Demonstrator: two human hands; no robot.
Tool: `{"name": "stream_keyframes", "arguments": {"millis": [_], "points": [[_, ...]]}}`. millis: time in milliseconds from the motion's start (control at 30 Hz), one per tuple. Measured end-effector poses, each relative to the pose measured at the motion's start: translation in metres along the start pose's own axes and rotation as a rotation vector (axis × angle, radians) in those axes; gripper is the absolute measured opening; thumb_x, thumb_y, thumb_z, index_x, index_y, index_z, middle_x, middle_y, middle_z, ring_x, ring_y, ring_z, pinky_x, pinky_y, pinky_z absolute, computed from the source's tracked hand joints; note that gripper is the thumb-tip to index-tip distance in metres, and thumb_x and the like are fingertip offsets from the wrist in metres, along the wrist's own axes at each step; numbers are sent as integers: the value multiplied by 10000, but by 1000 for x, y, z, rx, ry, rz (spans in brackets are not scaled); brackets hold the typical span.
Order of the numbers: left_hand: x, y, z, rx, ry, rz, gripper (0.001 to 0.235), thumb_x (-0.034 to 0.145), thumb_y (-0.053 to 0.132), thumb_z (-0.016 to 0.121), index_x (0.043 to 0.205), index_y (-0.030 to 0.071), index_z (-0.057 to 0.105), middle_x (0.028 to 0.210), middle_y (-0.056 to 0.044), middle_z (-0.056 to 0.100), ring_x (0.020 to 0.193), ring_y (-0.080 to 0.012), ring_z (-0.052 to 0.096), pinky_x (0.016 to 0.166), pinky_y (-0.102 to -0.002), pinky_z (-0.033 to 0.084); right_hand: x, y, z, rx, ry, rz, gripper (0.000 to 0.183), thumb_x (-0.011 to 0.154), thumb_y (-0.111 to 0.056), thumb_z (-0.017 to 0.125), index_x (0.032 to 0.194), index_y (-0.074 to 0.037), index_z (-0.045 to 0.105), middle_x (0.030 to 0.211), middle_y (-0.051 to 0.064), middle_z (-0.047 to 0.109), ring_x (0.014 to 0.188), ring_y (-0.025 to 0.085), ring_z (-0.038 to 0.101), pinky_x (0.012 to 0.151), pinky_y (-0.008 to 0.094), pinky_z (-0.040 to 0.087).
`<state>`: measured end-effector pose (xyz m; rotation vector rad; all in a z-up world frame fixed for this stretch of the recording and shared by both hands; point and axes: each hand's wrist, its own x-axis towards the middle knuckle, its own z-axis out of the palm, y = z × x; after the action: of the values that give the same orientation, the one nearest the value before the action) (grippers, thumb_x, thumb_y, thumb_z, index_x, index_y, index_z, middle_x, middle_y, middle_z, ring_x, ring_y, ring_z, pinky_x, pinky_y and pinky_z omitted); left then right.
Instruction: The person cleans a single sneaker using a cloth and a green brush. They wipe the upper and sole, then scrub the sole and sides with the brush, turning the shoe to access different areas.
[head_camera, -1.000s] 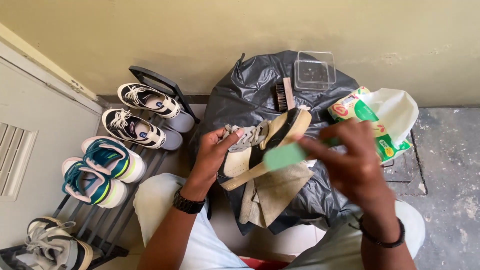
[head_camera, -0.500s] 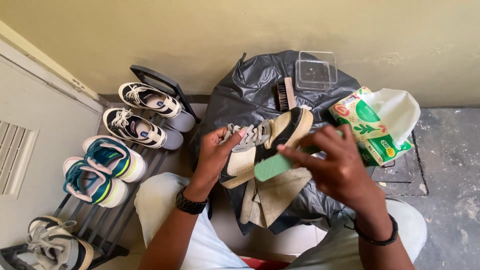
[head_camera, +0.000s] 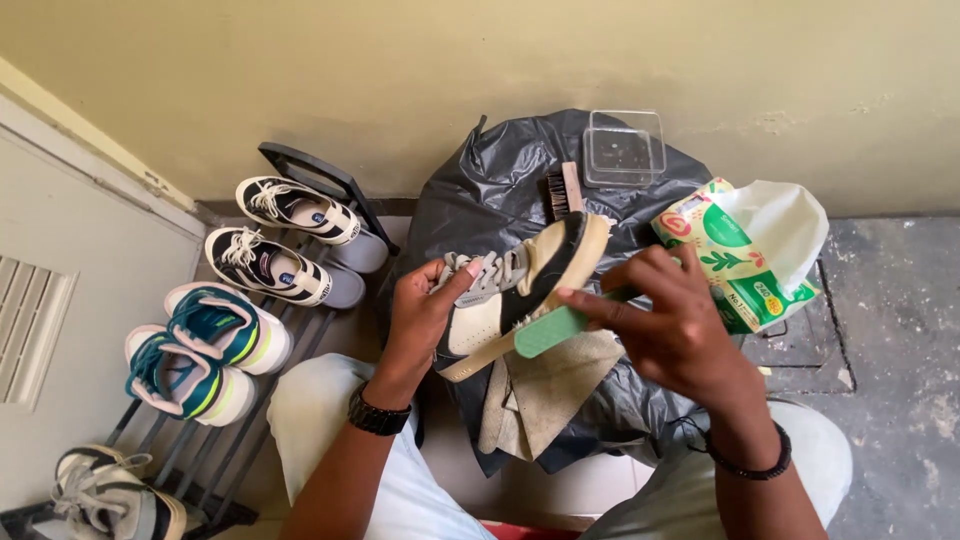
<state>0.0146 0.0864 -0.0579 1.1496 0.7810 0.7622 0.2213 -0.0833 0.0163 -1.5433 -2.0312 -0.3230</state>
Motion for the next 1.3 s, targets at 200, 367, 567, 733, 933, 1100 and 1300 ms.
{"name": "stream_keyframes", "arguments": {"millis": [200,367,567,733,933,1100,1300], "points": [[-8,9,5,-47,-14,-4,188,911,224,758,804,100,666,815,75,629,803,-43,574,738,-247,502,-6,29,-32,93,226,278,308,954,-96,804,1256,-78,747,1005,73,604,925,238,510,855,365,392],[-2,-3,3,-33,-23,3,223,913,219,766,758,119,639,761,80,592,758,-39,545,698,-238,471,3,7,-16,126,103,117,304,952,-86,723,1238,-189,729,961,45,612,865,221,492,826,397,333],[-5,5,5,-28,-37,-19,157,911,220,754,885,68,725,870,26,708,835,-69,629,764,-257,536,-7,17,-27,115,145,203,309,943,-107,737,1251,-126,729,995,55,613,931,230,523,874,394,339],[-7,6,7,-21,-60,-31,176,895,209,757,924,36,748,899,-16,748,846,-92,661,777,-267,549,-12,25,-28,145,239,380,335,935,-231,764,1248,-114,734,1022,64,607,928,205,497,694,306,391],[-5,2,4,52,-33,-3,199,911,219,770,779,119,661,770,79,604,765,-40,533,709,-253,463,3,1,-16,93,55,63,334,958,-83,669,1267,-201,722,924,52,563,818,249,435,776,414,258],[-8,4,5,6,-47,-6,173,899,209,771,818,72,703,803,37,686,771,-55,607,702,-241,503,-7,22,-34,76,281,350,352,931,-42,827,1272,-66,745,993,78,576,949,255,498,828,356,386],[-4,-2,2,12,-45,11,245,901,194,782,729,131,620,737,75,585,723,-34,521,662,-233,440,-4,2,-19,53,62,66,333,936,-113,651,1246,-209,725,963,69,598,885,253,489,782,437,273]]}}
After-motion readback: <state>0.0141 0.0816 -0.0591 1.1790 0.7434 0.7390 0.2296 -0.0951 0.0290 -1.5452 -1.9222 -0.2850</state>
